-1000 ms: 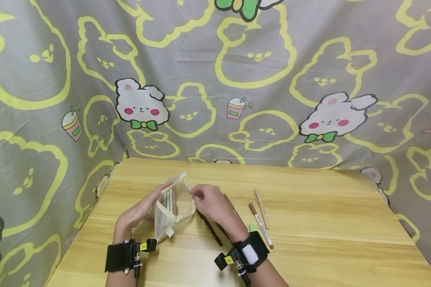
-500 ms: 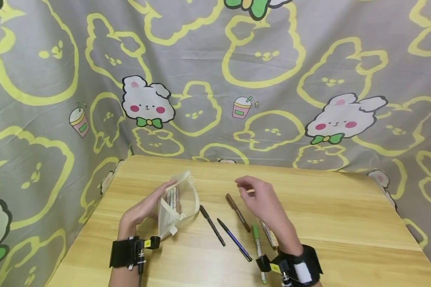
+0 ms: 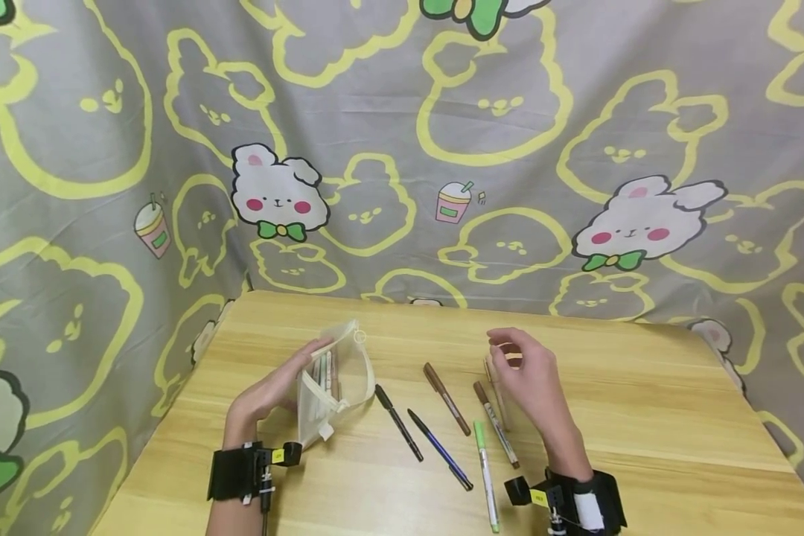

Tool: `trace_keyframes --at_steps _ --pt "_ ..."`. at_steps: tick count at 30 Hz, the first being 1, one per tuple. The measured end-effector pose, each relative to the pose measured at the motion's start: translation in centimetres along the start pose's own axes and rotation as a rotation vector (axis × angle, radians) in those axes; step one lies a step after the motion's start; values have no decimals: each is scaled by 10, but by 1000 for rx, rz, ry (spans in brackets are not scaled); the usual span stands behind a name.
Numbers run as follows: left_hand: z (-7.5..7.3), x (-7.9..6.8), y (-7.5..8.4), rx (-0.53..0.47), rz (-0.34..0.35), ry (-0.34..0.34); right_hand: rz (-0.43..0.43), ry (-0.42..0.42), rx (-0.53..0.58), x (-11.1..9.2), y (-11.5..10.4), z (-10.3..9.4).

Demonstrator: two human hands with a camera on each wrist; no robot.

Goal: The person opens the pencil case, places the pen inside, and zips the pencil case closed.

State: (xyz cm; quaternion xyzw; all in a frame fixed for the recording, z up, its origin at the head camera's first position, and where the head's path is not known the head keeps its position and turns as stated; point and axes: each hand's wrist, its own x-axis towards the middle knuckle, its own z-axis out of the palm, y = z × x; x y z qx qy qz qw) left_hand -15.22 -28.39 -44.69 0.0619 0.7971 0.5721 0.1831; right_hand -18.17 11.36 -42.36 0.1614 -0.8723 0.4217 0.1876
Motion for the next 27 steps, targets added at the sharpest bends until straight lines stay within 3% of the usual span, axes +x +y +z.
trace_keyframes --at_steps 7,17,27 --pt "-2 -2 0 3 5 -11 99 -49 -106 -3 15 3" --pt "-5 -5 0 3 -22 -11 349 -278 -205 -15 41 5" --pt "-5 -4 1 33 -35 0 371 -299 -277 -18 46 15"
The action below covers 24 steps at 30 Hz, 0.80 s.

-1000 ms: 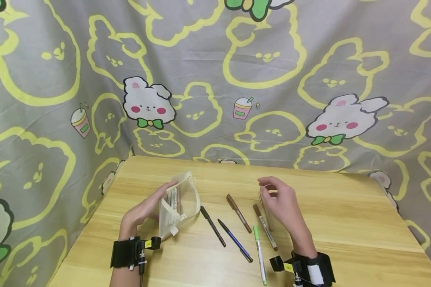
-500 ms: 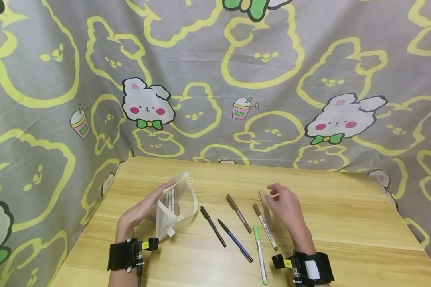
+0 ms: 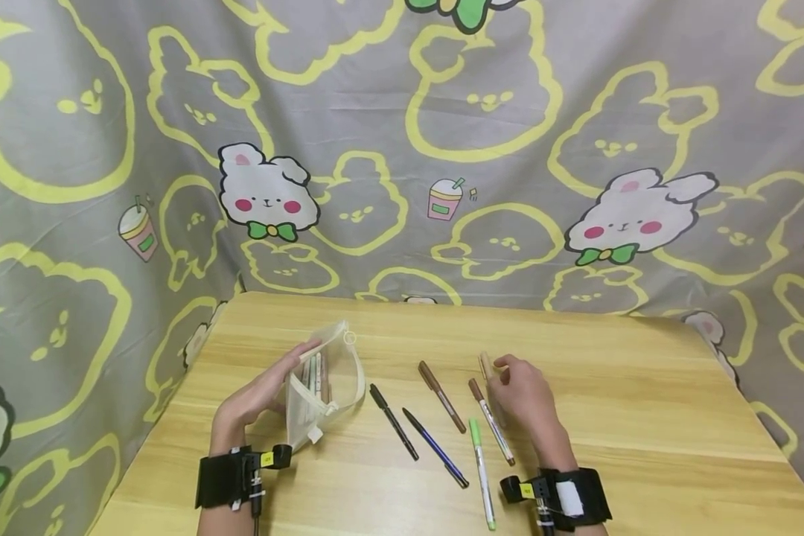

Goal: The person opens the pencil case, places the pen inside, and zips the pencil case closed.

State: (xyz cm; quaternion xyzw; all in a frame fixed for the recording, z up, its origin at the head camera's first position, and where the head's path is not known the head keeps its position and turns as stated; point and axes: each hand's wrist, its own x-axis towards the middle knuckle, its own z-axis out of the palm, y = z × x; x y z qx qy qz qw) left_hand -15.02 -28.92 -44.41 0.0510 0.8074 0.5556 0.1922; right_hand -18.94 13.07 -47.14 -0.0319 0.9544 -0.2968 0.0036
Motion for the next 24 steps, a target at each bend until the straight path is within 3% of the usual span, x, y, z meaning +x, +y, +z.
trace_keyframes --at_steps 11,24 --pt "2 -1 1 -10 17 -10 10 52 -63 1 1 8" --pt "2 0 1 -7 2 -8 41 53 -46 1 5 8"
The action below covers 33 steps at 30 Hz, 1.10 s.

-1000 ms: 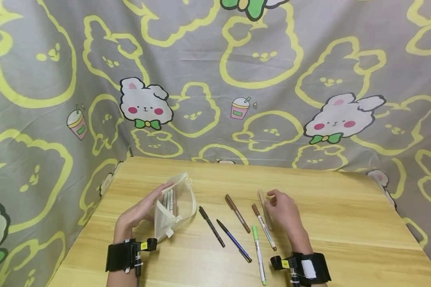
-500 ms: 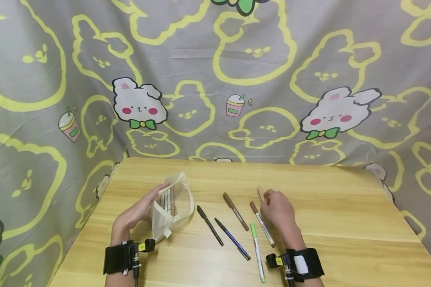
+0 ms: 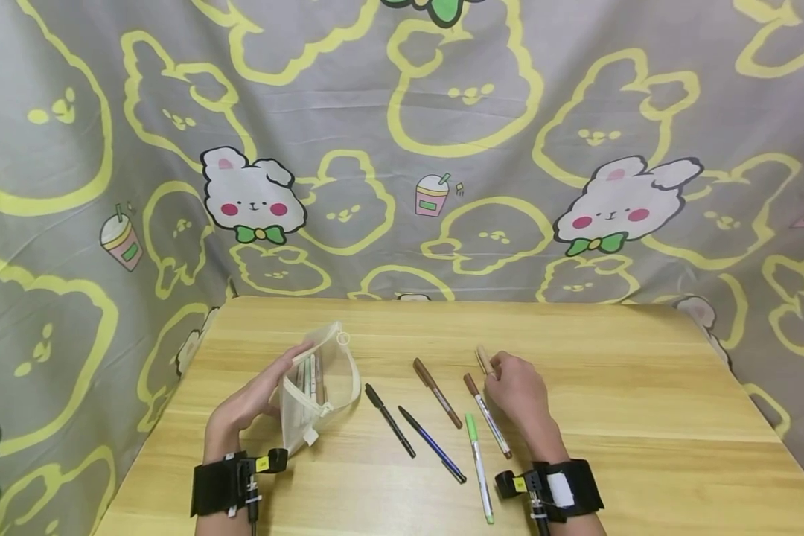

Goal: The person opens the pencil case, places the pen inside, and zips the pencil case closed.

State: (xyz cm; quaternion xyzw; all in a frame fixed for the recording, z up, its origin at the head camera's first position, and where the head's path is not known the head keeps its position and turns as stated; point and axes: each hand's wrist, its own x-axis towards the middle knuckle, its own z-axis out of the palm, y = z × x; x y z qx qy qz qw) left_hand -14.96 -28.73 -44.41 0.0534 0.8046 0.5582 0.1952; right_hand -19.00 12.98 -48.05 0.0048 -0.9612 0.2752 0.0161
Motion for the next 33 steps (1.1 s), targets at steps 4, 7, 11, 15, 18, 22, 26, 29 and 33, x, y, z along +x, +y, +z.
trace_keyframes --at_steps 4,7,11,15,18,22,26,29,33 --pt "-1 0 0 1 -7 1 13 -6 23 0 1 -6" --pt "0 1 1 6 -6 -2 14 3 44 0 4 -12" --pt "0 1 2 16 4 -7 4 15 50 0 7 -17" --pt "0 1 1 11 8 -12 -15 33 53 1 9 -20" --pt "0 -1 0 6 3 -13 -33 40 63 1 8 -21" --pt "0 0 -1 8 -4 -9 -56 38 75 1 5 -24" --pt "0 0 -1 9 -12 -4 -79 27 99 0 -1 -26" --pt "1 1 -1 10 -14 -5 -85 12 127 -1 -5 -25" --pt "1 1 -1 13 -14 -7 -86 -6 142 -2 -9 -20"
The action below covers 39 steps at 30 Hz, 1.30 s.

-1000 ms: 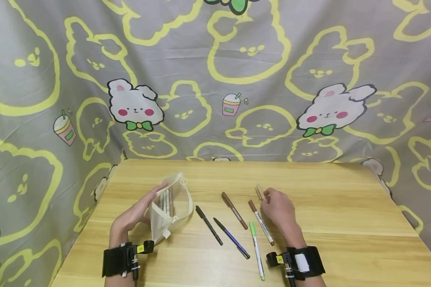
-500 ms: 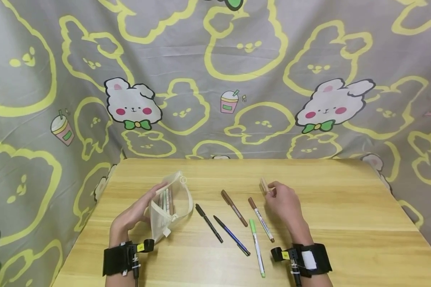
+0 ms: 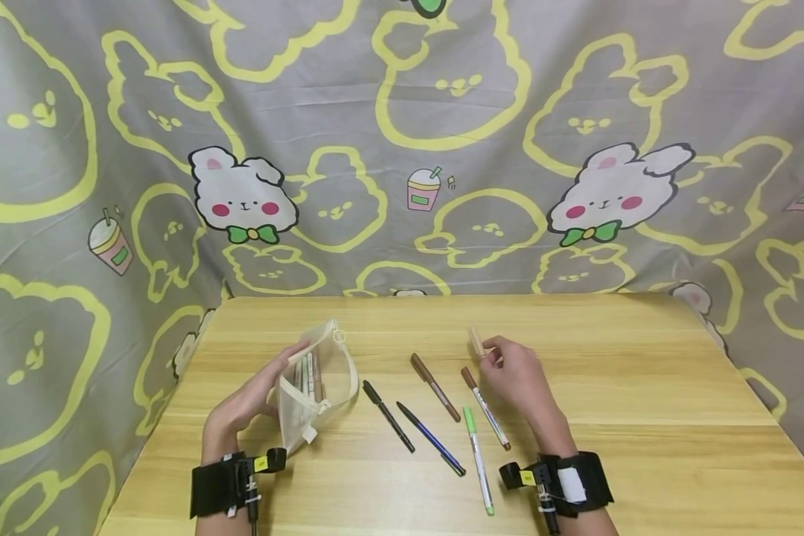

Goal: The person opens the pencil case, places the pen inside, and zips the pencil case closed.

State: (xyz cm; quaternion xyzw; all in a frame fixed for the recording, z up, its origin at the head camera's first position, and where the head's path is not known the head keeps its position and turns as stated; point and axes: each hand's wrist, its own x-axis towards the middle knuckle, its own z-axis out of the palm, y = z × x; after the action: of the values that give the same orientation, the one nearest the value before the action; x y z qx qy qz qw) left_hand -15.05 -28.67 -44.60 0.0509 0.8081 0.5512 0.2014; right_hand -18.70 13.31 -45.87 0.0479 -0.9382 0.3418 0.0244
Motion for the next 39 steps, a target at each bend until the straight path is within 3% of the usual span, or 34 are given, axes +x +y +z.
trace_keyframes --at_steps 13,26,39 --pt "-2 -2 1 2 12 0 -59 21 7 -1 -5 10" --pt "-2 1 0 6 16 -3 -47 27 1 -2 -9 16" --pt "0 -2 -1 13 23 5 -96 3 22 -5 -25 18"
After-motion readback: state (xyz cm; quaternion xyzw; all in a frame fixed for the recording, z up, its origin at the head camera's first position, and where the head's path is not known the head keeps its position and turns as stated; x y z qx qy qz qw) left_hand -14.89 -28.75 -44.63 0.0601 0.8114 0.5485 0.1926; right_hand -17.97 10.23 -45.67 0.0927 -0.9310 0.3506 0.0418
